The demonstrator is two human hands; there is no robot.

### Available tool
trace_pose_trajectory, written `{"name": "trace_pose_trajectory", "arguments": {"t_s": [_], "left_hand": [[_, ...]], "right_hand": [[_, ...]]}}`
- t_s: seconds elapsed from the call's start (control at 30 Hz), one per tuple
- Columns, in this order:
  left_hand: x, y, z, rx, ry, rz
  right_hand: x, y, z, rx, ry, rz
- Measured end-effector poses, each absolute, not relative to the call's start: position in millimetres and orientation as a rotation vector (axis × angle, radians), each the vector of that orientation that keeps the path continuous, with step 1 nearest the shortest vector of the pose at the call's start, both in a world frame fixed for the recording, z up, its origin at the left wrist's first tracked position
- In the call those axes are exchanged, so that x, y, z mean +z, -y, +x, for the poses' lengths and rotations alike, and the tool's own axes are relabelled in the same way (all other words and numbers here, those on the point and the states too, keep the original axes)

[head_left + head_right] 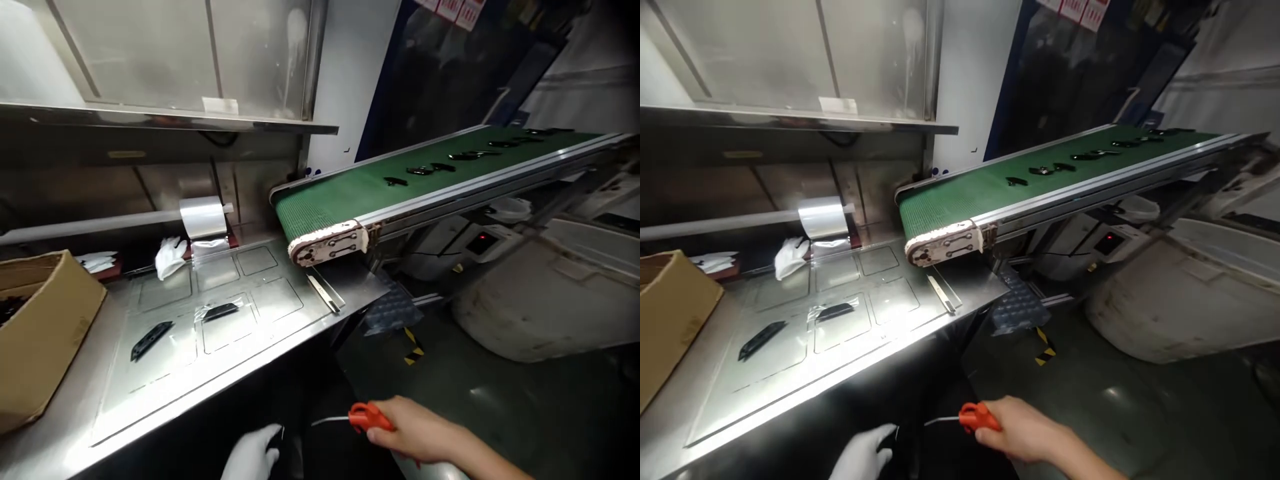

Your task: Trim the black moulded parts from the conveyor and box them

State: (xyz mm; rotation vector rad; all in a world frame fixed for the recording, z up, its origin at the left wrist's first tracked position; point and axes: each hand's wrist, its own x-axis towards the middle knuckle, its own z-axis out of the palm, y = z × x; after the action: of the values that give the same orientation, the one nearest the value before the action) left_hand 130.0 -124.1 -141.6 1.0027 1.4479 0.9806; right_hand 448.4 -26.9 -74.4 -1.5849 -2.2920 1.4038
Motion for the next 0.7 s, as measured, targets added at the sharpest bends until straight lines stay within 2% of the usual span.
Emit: {"name": "trace_pose_trajectory", "arguments": {"t_s": [0.1, 0.2, 0.33, 0.43, 0.57, 0.7], "left_hand": [[-156, 117, 128, 0.840, -1.453, 0.927], [-151, 115, 134, 0.851, -1.403, 0.842], [-109, 121, 145, 1.254, -1.213, 0.434], [-71, 122, 154, 1.568, -1.053, 0.278], [-46, 113, 157, 1.782, -0.924, 0.295], [-45, 100, 152, 1.868, -0.870, 0.359]], "right_hand": [[-57, 13, 476, 1.524, 2.217, -1.649], [-49, -9, 510, 1.353, 2.062, -1.768], [-61, -49, 528, 0.920, 1.807, -1.895], [-87, -82, 508, 0.733, 1.673, -1.916], [-120, -100, 454, 0.910, 1.714, -1.854], [-103, -66, 396, 1.311, 1.966, -1.489]]}}
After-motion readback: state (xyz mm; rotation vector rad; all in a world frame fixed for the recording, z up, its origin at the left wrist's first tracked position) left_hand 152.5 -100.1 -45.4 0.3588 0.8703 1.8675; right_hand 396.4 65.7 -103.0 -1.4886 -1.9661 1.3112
